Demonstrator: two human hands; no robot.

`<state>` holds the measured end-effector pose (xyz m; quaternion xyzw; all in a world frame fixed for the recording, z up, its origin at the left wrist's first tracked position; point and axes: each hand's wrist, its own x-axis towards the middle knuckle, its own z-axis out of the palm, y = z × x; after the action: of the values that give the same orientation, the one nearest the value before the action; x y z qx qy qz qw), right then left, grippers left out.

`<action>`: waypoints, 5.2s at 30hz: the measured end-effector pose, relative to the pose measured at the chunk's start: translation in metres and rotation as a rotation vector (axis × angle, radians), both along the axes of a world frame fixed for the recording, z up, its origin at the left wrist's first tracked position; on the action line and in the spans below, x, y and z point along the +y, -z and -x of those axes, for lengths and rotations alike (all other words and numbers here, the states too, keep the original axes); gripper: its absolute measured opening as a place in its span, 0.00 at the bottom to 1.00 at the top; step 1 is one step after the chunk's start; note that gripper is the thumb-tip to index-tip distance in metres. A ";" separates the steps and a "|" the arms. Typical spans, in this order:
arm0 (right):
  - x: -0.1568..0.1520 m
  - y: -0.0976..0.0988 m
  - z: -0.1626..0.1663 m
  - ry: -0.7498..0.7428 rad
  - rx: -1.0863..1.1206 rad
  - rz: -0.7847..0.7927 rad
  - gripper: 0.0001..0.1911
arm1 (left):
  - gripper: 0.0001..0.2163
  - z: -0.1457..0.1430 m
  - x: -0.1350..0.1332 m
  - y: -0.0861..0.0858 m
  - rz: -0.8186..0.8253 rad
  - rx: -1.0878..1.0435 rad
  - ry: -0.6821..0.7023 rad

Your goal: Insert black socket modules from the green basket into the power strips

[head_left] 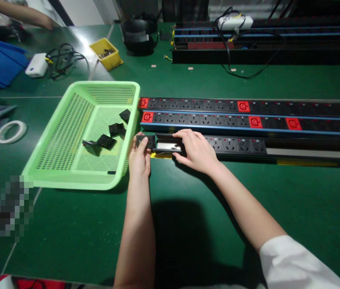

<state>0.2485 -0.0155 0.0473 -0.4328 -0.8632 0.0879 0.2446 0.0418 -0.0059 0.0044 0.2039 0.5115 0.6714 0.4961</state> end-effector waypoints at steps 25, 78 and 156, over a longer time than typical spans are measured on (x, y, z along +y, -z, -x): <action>0.002 -0.004 0.001 0.019 0.064 0.075 0.38 | 0.14 -0.011 0.008 0.006 -0.015 0.464 -0.069; 0.016 -0.008 -0.008 -0.071 -0.002 0.151 0.36 | 0.18 -0.014 -0.006 0.008 -0.063 0.950 0.137; 0.008 0.000 -0.001 -0.094 -0.275 -0.164 0.14 | 0.22 0.131 0.031 -0.067 0.118 1.848 0.765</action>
<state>0.2500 -0.0075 0.0470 -0.3787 -0.9120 -0.0316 0.1543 -0.0889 0.0254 0.0713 0.7713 0.6289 0.0184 0.0959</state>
